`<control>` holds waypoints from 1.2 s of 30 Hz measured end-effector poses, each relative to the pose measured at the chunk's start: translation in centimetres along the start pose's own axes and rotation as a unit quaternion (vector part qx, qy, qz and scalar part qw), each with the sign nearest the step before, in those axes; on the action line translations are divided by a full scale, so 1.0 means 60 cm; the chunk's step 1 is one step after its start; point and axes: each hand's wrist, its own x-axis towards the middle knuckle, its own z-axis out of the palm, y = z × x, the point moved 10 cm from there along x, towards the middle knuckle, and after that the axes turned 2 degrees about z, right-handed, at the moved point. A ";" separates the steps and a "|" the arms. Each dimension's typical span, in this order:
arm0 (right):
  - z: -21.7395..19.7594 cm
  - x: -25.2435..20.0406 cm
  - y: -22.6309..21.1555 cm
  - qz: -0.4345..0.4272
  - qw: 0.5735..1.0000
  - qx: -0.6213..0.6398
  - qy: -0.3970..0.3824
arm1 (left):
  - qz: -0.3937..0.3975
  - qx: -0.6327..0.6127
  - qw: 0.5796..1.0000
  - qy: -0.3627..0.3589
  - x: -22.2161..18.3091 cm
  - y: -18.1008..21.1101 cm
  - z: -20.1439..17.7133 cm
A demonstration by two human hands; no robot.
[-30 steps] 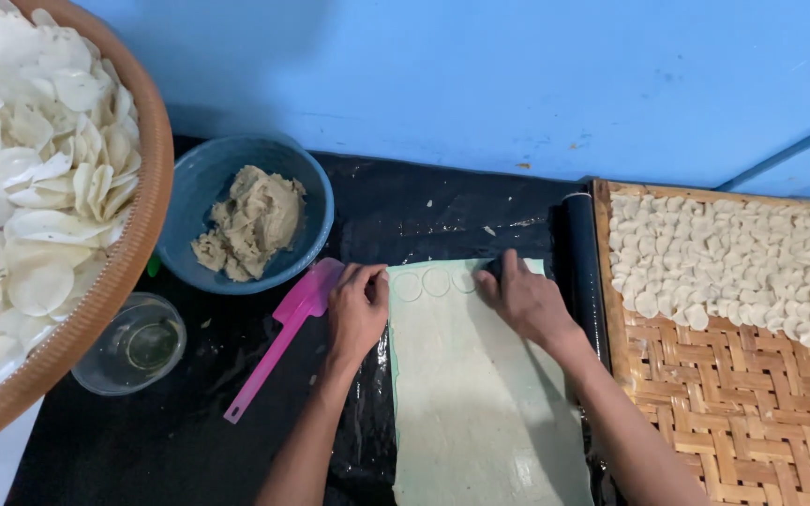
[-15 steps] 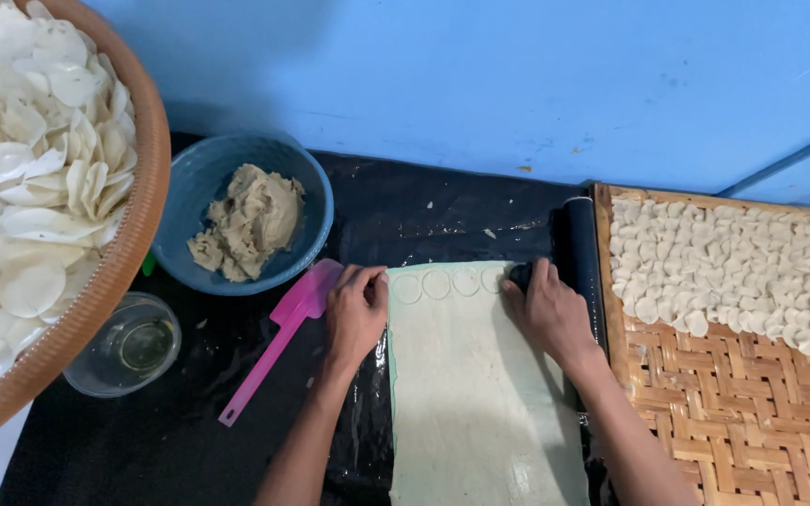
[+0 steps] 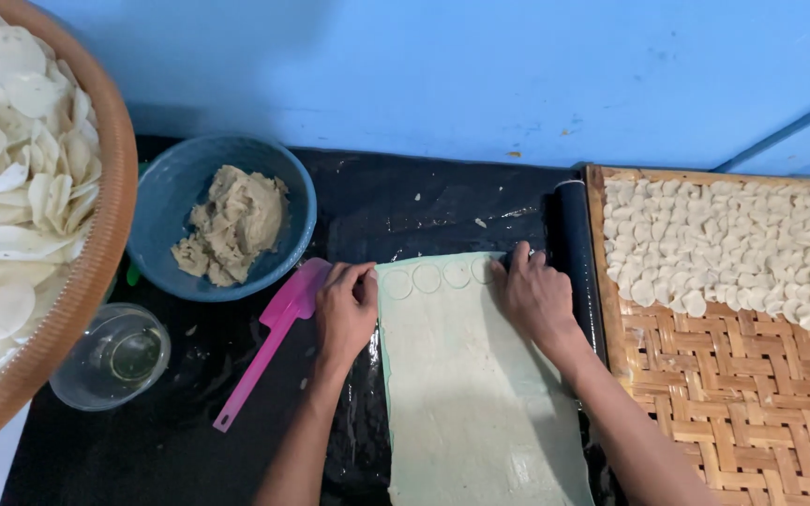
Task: Cutting out small circular discs from a flattened sheet of dough using a manual cutter.
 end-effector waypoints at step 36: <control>-0.016 -0.069 0.032 0.017 0.999 0.007 -0.029 | 0.013 0.008 1.000 -0.012 -0.001 0.004 0.004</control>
